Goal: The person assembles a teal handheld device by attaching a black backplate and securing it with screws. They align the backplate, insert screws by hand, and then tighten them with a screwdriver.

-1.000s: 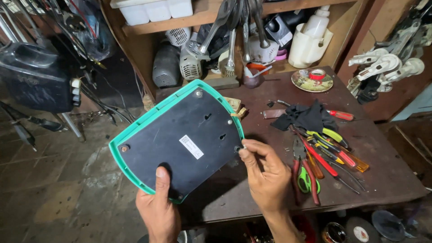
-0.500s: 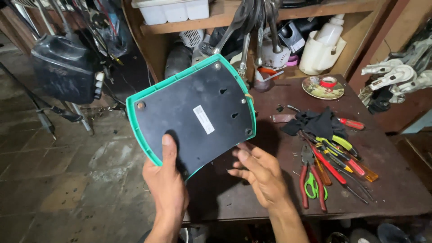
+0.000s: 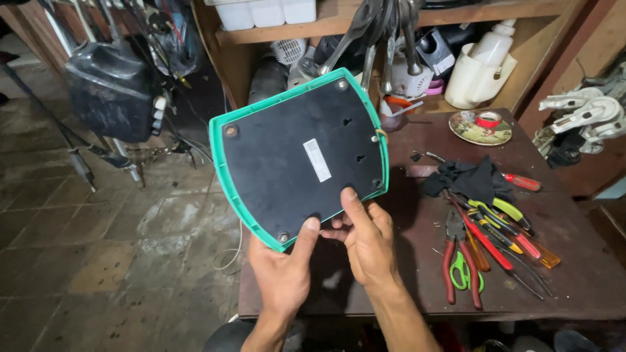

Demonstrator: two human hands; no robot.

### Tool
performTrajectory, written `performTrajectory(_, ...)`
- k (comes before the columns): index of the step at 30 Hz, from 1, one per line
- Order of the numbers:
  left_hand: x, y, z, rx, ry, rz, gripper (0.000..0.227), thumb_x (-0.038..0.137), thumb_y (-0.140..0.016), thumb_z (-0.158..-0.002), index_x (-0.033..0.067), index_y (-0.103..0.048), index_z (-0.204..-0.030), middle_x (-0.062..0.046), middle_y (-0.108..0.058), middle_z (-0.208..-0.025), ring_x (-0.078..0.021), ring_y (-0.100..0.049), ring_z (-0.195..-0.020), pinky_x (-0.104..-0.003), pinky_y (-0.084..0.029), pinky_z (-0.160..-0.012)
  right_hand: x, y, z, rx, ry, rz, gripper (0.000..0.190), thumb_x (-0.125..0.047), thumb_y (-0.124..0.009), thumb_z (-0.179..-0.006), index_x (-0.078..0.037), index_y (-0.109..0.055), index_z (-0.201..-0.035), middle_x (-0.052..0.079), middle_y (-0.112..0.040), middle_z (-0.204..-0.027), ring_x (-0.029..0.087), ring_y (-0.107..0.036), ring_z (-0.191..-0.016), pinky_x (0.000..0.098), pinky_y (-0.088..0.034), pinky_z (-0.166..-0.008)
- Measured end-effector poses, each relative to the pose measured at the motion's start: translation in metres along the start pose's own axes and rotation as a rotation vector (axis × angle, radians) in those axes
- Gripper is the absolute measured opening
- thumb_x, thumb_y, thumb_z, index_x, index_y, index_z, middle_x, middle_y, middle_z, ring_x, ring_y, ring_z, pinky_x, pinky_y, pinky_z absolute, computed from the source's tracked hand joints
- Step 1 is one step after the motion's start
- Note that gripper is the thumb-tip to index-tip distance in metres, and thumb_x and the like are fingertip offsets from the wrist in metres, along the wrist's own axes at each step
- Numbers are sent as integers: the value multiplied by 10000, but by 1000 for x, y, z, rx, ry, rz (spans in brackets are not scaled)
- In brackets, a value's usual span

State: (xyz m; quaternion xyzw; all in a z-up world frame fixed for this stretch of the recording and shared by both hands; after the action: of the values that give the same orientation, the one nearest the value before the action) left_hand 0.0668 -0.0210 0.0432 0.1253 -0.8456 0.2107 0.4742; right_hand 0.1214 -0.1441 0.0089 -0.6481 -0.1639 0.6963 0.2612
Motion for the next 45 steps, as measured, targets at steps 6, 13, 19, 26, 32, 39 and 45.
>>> performTrajectory(6,-1,-2,4,52,94,53,350,155,-773,-785,19,-687,-1096,-80,-771,-1008,-162,-710,-917,-325,-594,-879,8,7,-5,-175,67,51,294,-260,-708,-854,-55,-620,-1045,38,-612,-910,138,-566,-754,390,-627,-678)
performTrajectory(13,-12,-12,9,179,143,160,369,100,-796,-746,19,-678,-1086,-87,-759,-992,-173,-704,-887,-324,-601,-832,10,-3,5,-82,58,-32,220,-238,-740,-841,-81,-647,-965,6,-616,-837,118,-540,-679,340,-597,-632)
performTrajectory(19,-19,-20,25,268,458,95,364,179,-792,-724,-13,-751,-1030,-95,-788,-1015,-160,-710,-928,-305,-588,-901,22,10,14,-124,77,-110,172,-137,-687,-914,-42,-663,-1055,23,-633,-844,121,-572,-744,276,-506,-692)
performTrajectory(26,-35,-17,31,320,484,-11,558,280,-788,-696,32,-709,-1189,-53,-768,-1172,-146,-693,-1053,-301,-510,-1033,19,61,6,-195,68,217,323,-114,-618,-921,35,-669,-1203,140,-709,-899,169,-638,-783,278,-487,-726)
performTrajectory(32,-27,-15,29,357,567,-17,565,290,-782,-688,-7,-700,-1162,-35,-735,-1145,-140,-648,-1025,-294,-490,-1020,-21,75,13,-26,281,297,324,-94,-596,-936,4,-635,-1241,180,-732,-958,179,-604,-686,312,-556,-728)
performTrajectory(39,-21,-18,30,311,439,187,691,186,-750,-700,13,-577,-1346,-83,-712,-1234,-202,-666,-1101,-337,-480,-1072,-47,63,23,-23,527,524,184,-118,-685,-908,-7,-702,-1055,66,-706,-824,116,-684,-754,218,-574,-765)
performTrajectory(45,-28,-18,31,315,422,238,685,169,-748,-706,-2,-569,-1345,-97,-696,-1267,-221,-656,-1140,-359,-469,-1101,-61,38,34,-65,912,897,158,-148,-648,-935,-38,-725,-1018,67,-705,-993,163,-694,-916,266,-559,-811)
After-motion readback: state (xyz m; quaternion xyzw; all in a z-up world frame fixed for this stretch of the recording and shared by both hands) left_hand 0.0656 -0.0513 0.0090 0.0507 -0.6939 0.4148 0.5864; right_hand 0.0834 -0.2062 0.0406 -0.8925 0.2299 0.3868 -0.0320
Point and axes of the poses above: each hand's wrist, its own z-axis away from the middle knuckle, its own y-axis out of the back of the hand, x = y × z, the point moved 4 cm from there along -z, towards the middle knuckle
